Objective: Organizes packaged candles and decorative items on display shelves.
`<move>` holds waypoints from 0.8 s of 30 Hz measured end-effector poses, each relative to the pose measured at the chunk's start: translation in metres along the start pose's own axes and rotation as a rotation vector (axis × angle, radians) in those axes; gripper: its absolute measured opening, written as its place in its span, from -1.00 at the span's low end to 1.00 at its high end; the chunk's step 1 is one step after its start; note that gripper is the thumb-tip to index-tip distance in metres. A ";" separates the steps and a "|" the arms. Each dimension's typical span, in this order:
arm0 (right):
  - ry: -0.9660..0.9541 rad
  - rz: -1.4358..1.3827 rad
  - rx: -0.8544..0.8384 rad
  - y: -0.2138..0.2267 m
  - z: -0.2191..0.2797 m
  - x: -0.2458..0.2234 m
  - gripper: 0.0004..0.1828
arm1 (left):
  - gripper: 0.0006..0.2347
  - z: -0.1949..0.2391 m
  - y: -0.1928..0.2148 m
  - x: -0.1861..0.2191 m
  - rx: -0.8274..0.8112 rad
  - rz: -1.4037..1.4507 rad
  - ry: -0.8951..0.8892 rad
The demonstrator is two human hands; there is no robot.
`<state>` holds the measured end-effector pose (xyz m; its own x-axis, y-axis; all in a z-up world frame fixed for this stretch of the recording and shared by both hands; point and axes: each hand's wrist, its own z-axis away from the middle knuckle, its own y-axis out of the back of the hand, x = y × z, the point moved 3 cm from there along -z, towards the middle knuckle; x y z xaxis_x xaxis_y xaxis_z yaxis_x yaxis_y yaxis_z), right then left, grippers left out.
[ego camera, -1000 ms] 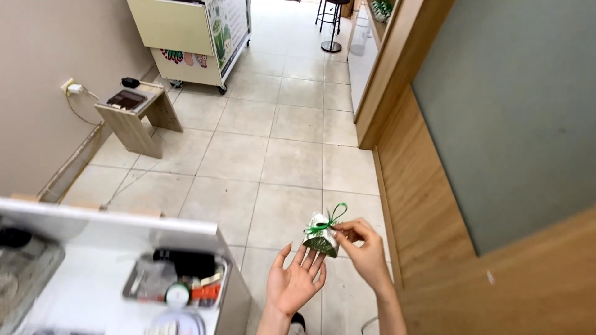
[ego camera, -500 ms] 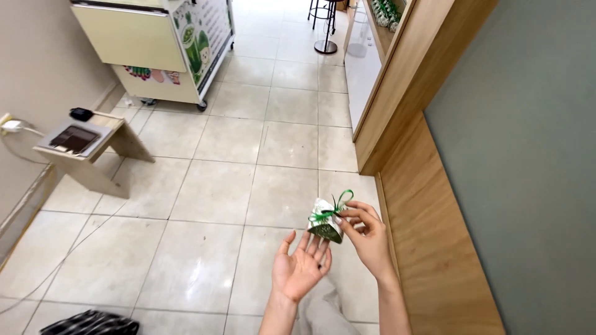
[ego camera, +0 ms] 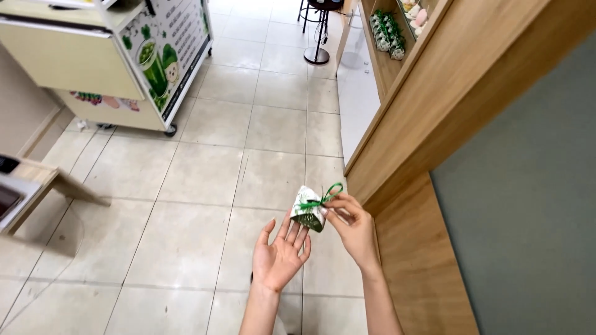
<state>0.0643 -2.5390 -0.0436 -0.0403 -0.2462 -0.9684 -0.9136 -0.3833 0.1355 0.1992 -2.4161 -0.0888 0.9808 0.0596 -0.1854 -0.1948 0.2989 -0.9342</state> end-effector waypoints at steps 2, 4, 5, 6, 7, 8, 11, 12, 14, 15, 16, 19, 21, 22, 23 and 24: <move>-0.066 -0.075 0.002 -0.010 -0.047 0.031 -0.82 | -0.56 -0.051 0.002 0.026 0.049 -0.010 0.011; -0.165 -0.076 0.008 -0.023 -0.099 0.057 -0.81 | -0.55 -0.105 0.003 0.055 0.148 -0.016 0.011; -0.175 -0.077 0.019 -0.027 -0.125 0.071 -0.81 | -0.55 -0.132 0.000 0.069 0.158 -0.019 0.021; -0.214 -0.053 0.013 -0.030 -0.153 0.083 -0.80 | -0.55 -0.160 -0.004 0.082 0.193 -0.028 0.020; -0.246 -0.036 0.016 -0.036 -0.184 0.094 -0.80 | -0.55 -0.189 -0.013 0.100 0.225 -0.051 0.022; -0.249 -0.044 0.036 -0.039 -0.217 0.108 -0.80 | -0.55 -0.219 -0.028 0.116 0.232 -0.066 0.035; -0.282 -0.136 0.061 -0.040 -0.303 0.146 -0.78 | -0.56 -0.305 -0.069 0.154 0.282 -0.146 0.088; -0.303 -0.205 0.093 -0.035 -0.326 0.158 -0.77 | -0.56 -0.333 -0.080 0.161 0.279 -0.176 0.111; -0.321 -0.271 0.155 -0.026 -0.376 0.175 -0.76 | -0.56 -0.394 -0.102 0.176 0.275 -0.216 0.159; -0.370 -0.319 0.209 -0.018 -0.396 0.183 -0.75 | -0.56 -0.422 -0.109 0.179 0.274 -0.227 0.186; -0.418 -0.367 0.263 -0.010 -0.416 0.192 -0.74 | -0.55 -0.450 -0.115 0.182 0.272 -0.238 0.213; -0.490 -0.375 0.362 0.008 -0.472 0.230 -0.73 | -0.55 -0.529 -0.120 0.186 0.328 -0.230 0.290; -0.478 -0.414 0.400 0.023 -0.512 0.273 -0.74 | -0.56 -0.583 -0.117 0.191 0.367 -0.248 0.333; -0.465 -0.455 0.426 0.033 -0.531 0.297 -0.74 | -0.56 -0.611 -0.114 0.192 0.404 -0.263 0.365; -0.470 -0.450 0.434 0.043 -0.553 0.316 -0.74 | -0.56 -0.641 -0.112 0.192 0.408 -0.260 0.374; -0.483 -0.478 0.465 0.054 -0.575 0.334 -0.75 | -0.56 -0.670 -0.110 0.192 0.424 -0.278 0.393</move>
<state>0.2338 -3.1543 -0.2392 0.3228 0.3012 -0.8972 -0.9463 0.0842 -0.3122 0.4094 -3.0756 -0.2262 0.9061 -0.4038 -0.1263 0.1628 0.6083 -0.7768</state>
